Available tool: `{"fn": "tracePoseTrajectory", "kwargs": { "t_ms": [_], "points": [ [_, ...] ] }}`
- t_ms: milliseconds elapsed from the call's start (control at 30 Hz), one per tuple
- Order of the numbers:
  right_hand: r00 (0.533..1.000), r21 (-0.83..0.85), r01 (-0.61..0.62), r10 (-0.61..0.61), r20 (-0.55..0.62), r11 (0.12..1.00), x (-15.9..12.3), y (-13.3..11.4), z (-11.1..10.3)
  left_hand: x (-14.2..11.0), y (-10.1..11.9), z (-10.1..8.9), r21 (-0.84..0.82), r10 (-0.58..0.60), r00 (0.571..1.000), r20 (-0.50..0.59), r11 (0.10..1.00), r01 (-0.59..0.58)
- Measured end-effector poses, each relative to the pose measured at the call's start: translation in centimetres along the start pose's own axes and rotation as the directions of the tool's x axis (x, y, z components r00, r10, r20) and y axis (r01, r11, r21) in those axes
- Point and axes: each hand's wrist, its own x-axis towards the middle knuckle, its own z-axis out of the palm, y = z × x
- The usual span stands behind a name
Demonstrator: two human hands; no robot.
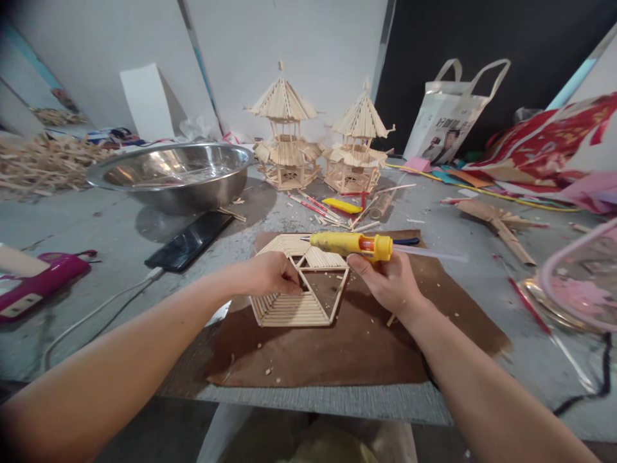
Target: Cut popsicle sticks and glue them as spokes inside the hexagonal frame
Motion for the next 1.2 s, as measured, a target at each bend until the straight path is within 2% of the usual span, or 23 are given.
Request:
{"fn": "tracePoseTrajectory", "kwargs": {
  "t_ms": [267,567,700,800,867,967,1067,1200],
  "points": [
    [1.000,-0.005,0.008,-0.008,0.005,1.000,0.0,-0.1,0.0,-0.2,0.5,-0.2,0.098,-0.029,0.999,0.039,0.995,0.025],
    [1.000,-0.021,0.015,-0.015,0.004,1.000,0.1,-0.4,0.1,-0.3,0.6,-0.2,0.119,-0.023,0.999,0.036,0.993,0.018],
    [0.996,-0.084,-0.033,0.040,0.084,0.996,0.4,-0.5,-0.6,-0.3,0.7,-0.2,0.130,-0.039,0.999,0.024,0.991,0.035],
    [0.959,-0.227,-0.068,0.126,0.252,0.972,1.0,-0.6,-1.5,-0.3,0.8,-0.1,0.139,-0.034,0.999,0.016,0.990,0.032],
    [0.910,-0.323,-0.070,0.193,0.367,0.944,1.4,-0.8,-2.1,-0.2,0.7,-0.1,0.147,-0.026,1.000,0.017,0.989,0.023],
    [0.843,-0.382,-0.042,0.238,0.483,0.923,1.7,-1.1,-2.5,-0.1,0.7,-0.1,0.147,-0.033,0.999,0.015,0.989,0.030],
    [0.808,-0.396,0.007,0.228,0.543,0.918,1.8,-1.4,-2.6,-0.1,0.7,-0.1,0.142,-0.043,0.999,0.015,0.989,0.040],
    [0.795,-0.426,0.019,0.245,0.555,0.904,1.8,-1.5,-2.7,-0.1,0.7,-0.1,0.135,-0.048,0.999,0.014,0.990,0.045]
  ]
}}
